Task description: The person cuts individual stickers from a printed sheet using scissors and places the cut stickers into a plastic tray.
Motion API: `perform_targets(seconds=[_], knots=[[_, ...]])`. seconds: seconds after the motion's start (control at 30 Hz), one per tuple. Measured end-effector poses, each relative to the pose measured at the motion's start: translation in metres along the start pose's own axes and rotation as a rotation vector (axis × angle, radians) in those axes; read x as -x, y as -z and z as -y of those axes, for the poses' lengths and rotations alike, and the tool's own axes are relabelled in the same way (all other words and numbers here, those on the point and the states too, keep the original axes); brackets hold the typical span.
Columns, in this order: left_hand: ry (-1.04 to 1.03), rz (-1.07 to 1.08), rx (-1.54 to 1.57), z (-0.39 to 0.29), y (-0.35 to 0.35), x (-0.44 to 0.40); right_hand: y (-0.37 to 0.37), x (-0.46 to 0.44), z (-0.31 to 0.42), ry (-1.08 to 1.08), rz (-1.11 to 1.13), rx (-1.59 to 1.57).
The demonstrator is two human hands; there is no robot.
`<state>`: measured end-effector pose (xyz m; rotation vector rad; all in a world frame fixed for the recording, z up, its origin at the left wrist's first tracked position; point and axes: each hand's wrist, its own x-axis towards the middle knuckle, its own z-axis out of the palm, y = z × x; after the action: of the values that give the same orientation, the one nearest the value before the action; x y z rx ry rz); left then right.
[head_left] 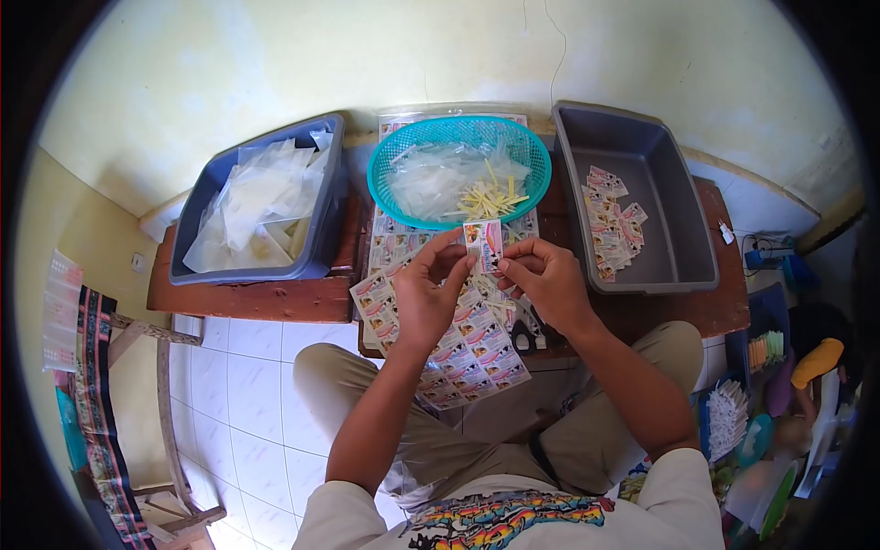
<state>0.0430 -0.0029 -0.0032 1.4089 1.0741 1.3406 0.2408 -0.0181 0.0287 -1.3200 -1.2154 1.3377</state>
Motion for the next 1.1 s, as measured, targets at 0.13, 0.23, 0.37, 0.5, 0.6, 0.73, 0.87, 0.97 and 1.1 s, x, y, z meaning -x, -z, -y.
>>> perform_targets(seconds=[0.13,0.23,0.37,0.5,0.6,0.73,0.87,0.97,1.1], knots=[[0.148,-0.008,0.133,0.003,0.001,0.002,-0.002,0.000,-0.002,0.032,-0.018,0.029],[0.194,-0.004,0.176,0.000,0.002,0.003,-0.003,0.001,-0.001,0.032,-0.020,0.075],[0.222,-0.009,0.227,0.001,0.002,0.004,-0.005,0.002,0.002,0.041,-0.018,0.114],[0.228,-0.008,0.208,0.001,0.005,0.005,-0.005,0.007,0.003,0.020,0.003,0.177],[0.238,-0.025,0.230,0.003,0.007,0.005,-0.001,0.010,-0.004,0.089,-0.010,0.268],[0.238,-0.047,0.260,0.005,0.012,0.004,0.002,0.027,0.003,0.104,0.020,0.562],[0.224,-0.065,0.259,0.003,0.014,0.004,0.013,0.042,-0.028,0.211,0.077,1.012],[0.218,-0.070,0.256,0.000,0.013,0.004,0.013,0.053,-0.038,0.072,0.140,1.139],[0.204,-0.071,0.243,-0.002,0.012,0.004,0.008,0.059,-0.054,0.085,0.152,1.245]])
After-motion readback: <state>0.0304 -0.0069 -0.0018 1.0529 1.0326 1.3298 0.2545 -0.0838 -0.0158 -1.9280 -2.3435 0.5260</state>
